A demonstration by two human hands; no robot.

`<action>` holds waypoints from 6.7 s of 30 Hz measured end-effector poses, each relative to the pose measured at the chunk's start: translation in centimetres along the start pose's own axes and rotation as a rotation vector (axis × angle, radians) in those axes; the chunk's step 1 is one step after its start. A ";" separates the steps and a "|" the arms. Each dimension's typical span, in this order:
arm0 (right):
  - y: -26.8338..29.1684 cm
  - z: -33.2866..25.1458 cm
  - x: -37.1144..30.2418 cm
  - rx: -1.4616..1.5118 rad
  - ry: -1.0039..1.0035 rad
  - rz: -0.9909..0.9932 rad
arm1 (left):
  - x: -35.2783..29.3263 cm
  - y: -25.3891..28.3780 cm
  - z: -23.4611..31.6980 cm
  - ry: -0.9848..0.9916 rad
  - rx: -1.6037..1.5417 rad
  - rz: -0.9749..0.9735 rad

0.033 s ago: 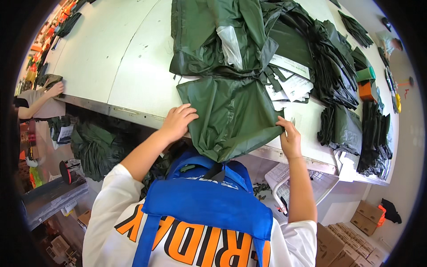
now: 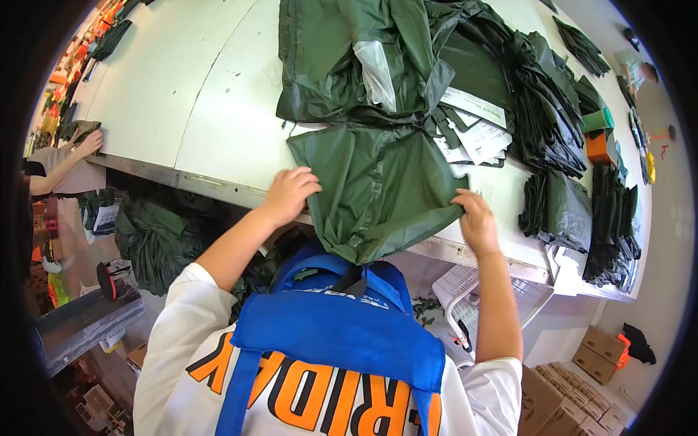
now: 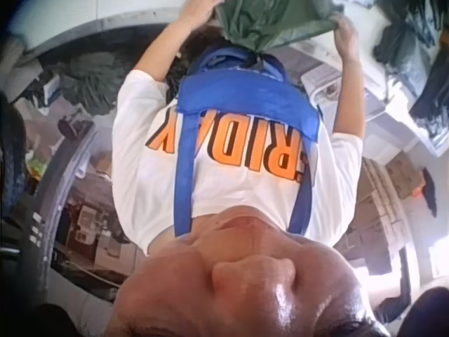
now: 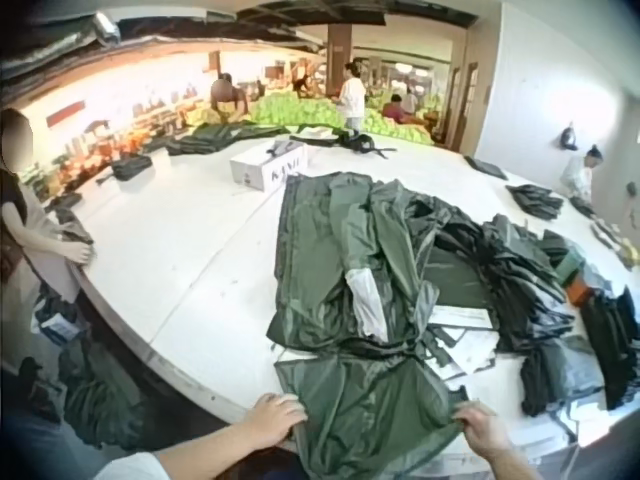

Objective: The person folds a dark green jacket on a white table. They smooth the fabric, fold the sleeves inward, fold the body in half, and then fold it again into a compact rectangle. The folded jacket is placed on a stack of similar items.

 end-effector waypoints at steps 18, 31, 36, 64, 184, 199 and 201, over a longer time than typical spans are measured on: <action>-6.8 -9.3 1.7 0.067 0.035 -0.061 | -1.1 5.2 -1.2 0.073 -0.182 0.377; -11.0 -8.7 1.9 0.116 -0.045 -0.163 | -4.5 0.4 -4.6 0.655 -1.666 0.543; -15.9 -8.5 1.3 -0.265 -0.113 -0.282 | -1.7 -3.8 -8.8 0.833 -2.067 0.376; -8.9 -6.7 -2.2 -0.019 0.028 -0.103 | -5.8 -0.1 -5.0 0.555 -1.435 0.066; -12.4 -3.3 9.2 0.034 0.027 -0.094 | 9.0 -3.3 4.8 -0.096 -0.148 0.012; -9.6 -4.2 11.3 -0.271 0.208 -0.041 | 11.1 -1.5 3.0 0.128 -0.102 -0.076; -10.3 -3.2 12.0 -0.309 0.110 -0.146 | 10.6 -1.2 2.7 0.063 -0.013 -0.075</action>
Point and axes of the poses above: each hand's wrist, its own x-axis towards the middle knuckle, its own y-axis out of the back of the hand, z = x × y, the point moved 9 cm from there along x, towards the middle knuckle, and after that the axes turned 7 degrees about -z, right-handed, at the moved point
